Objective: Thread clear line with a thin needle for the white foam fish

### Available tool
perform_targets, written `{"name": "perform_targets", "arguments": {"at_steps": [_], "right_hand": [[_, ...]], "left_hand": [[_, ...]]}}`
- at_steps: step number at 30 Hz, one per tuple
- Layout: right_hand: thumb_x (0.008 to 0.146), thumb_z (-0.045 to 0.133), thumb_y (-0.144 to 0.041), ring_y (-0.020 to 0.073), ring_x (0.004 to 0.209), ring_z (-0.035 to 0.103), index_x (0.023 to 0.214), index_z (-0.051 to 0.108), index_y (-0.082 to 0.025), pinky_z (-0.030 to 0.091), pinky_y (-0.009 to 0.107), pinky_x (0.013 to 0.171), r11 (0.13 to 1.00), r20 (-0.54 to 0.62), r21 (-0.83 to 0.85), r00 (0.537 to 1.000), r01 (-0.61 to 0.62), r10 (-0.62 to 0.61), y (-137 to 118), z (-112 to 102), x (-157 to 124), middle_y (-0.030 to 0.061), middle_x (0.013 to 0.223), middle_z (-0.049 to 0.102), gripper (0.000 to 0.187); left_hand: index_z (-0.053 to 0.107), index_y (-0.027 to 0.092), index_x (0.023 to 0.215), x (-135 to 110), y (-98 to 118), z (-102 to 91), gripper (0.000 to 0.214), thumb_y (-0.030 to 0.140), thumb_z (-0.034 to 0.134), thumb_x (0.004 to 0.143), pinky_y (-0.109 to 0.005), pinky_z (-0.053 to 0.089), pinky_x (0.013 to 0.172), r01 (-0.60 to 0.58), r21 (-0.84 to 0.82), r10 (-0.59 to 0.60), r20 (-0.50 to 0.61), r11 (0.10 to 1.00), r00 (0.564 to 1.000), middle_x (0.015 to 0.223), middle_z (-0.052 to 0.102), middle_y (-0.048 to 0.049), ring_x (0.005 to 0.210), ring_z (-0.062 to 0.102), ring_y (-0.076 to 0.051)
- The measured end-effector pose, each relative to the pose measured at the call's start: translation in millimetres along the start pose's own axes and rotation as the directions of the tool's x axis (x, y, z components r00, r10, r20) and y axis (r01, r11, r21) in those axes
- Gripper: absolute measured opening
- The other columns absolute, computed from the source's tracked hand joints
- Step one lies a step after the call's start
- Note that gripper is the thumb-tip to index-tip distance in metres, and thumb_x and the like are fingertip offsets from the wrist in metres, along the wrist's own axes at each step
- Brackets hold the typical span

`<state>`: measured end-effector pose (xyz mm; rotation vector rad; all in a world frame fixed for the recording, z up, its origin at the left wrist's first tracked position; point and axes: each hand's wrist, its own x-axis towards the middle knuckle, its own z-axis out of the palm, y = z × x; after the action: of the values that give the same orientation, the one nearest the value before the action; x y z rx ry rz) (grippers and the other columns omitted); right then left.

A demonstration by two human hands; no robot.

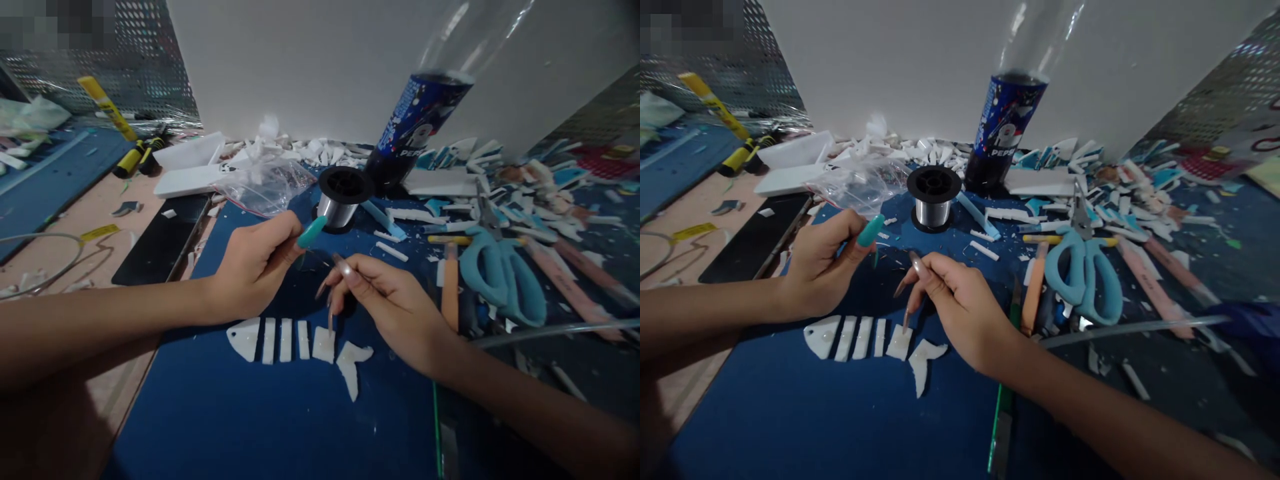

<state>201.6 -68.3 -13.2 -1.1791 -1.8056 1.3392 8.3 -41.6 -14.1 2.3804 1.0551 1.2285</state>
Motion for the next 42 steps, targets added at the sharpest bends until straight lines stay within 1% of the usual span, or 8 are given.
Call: {"name": "perform_targets", "arguments": {"at_steps": [9, 22, 27, 32, 34, 37, 39, 42], "right_hand": [[0.095, 0.031, -0.044, 0.0167, 0.075, 0.063, 0.091, 0.057, -0.015, 0.052, 0.030, 0.075, 0.938, -0.026, 0.346, 1.000, -0.001, 0.010, -4.8, 1.6, -0.6, 0.0069, 0.076, 0.062, 0.039], [0.082, 0.062, -0.032, 0.0145, 0.075, 0.060, 0.082, 0.061, -0.018, 0.049, 0.027, 0.067, 0.992, -0.028, 0.106, 0.997, 0.074, -0.071, -2.2, 0.8, -0.6, 0.0027, 0.080, 0.059, 0.014], [0.087, 0.055, -0.031, 0.0145, 0.072, 0.056, 0.071, 0.061, -0.020, 0.045, 0.029, 0.067, 0.986, -0.046, 0.031, 0.986, 0.164, -0.162, -1.2, -0.8, -0.3, 0.0009, 0.071, 0.058, 0.021], [0.094, 0.042, -0.029, 0.0107, 0.061, 0.054, 0.069, 0.055, -0.020, 0.043, 0.026, 0.061, 0.976, -0.093, 0.136, 0.983, 0.171, -0.160, -2.2, -0.4, 0.3, -0.0012, 0.066, 0.054, 0.030], [0.093, 0.043, -0.029, 0.0106, 0.061, 0.054, 0.066, 0.054, -0.020, 0.044, 0.026, 0.062, 0.970, -0.164, 0.183, 0.977, 0.163, -0.133, -1.5, 0.1, 1.0, -0.0017, 0.064, 0.053, 0.030], [0.093, 0.045, -0.030, 0.0104, 0.058, 0.053, 0.063, 0.052, -0.020, 0.044, 0.026, 0.061, 0.964, -0.266, 0.229, 0.961, 0.134, -0.070, 0.9, 0.1, 1.7, -0.0019, 0.062, 0.052, 0.032], [0.092, 0.045, -0.031, 0.0105, 0.056, 0.052, 0.063, 0.051, -0.020, 0.044, 0.026, 0.057, 0.957, -0.294, 0.269, 0.955, 0.108, -0.025, 2.6, -0.3, 1.6, -0.0017, 0.062, 0.052, 0.032], [0.092, 0.046, -0.031, 0.0106, 0.054, 0.053, 0.062, 0.051, -0.020, 0.044, 0.026, 0.057, 0.952, -0.304, 0.292, 0.953, 0.091, 0.002, 4.4, -0.7, 1.4, -0.0016, 0.061, 0.052, 0.032]], "left_hand": [[0.038, 0.019, 0.069, -2.9, 1.8, 2.9, 0.019, 0.012, 0.044, 0.085, -0.020, 0.030, 0.048, -0.100, 0.035, 0.102, -0.059, 0.994, 0.993, 0.056, 0.039, 0.0047, 0.048, 0.035, -0.007], [0.036, 0.018, 0.069, 3.0, 1.8, 10.1, 0.020, 0.011, 0.047, 0.085, -0.016, 0.026, 0.045, -0.190, 0.072, 0.191, -0.009, 0.979, 0.981, 0.057, 0.038, 0.0064, 0.047, 0.032, -0.004], [0.038, 0.017, 0.068, 4.3, 3.3, 13.4, 0.020, 0.012, 0.046, 0.085, -0.015, 0.026, 0.044, -0.226, 0.094, 0.230, -0.027, 0.970, 0.973, 0.055, 0.037, 0.0072, 0.046, 0.031, -0.003], [0.042, 0.015, 0.072, 4.7, 1.9, 9.9, 0.016, 0.015, 0.044, 0.089, -0.016, 0.028, 0.045, -0.232, 0.162, 0.228, 0.042, 0.959, 0.973, 0.056, 0.041, 0.0059, 0.048, 0.035, -0.004], [0.046, 0.015, 0.075, 6.7, 0.2, 8.4, 0.015, 0.018, 0.043, 0.089, -0.019, 0.034, 0.050, -0.347, 0.260, 0.315, 0.156, 0.901, 0.936, 0.060, 0.048, 0.0021, 0.053, 0.041, -0.008], [0.050, 0.015, 0.073, 11.7, -2.8, 7.8, 0.019, 0.021, 0.043, 0.089, -0.025, 0.037, 0.058, -0.562, 0.392, 0.432, 0.375, 0.728, 0.821, 0.066, 0.054, -0.0032, 0.065, 0.046, -0.015], [0.053, 0.015, 0.075, 15.3, -4.5, 8.4, 0.019, 0.024, 0.043, 0.089, -0.028, 0.036, 0.061, -0.622, 0.422, 0.412, 0.490, 0.660, 0.769, 0.071, 0.056, -0.0056, 0.073, 0.048, -0.018], [0.056, 0.016, 0.083, 19.5, -6.1, 9.3, 0.020, 0.029, 0.043, 0.089, -0.030, 0.033, 0.061, -0.628, 0.405, 0.316, 0.609, 0.665, 0.727, 0.076, 0.059, -0.0067, 0.078, 0.048, -0.021]]}}
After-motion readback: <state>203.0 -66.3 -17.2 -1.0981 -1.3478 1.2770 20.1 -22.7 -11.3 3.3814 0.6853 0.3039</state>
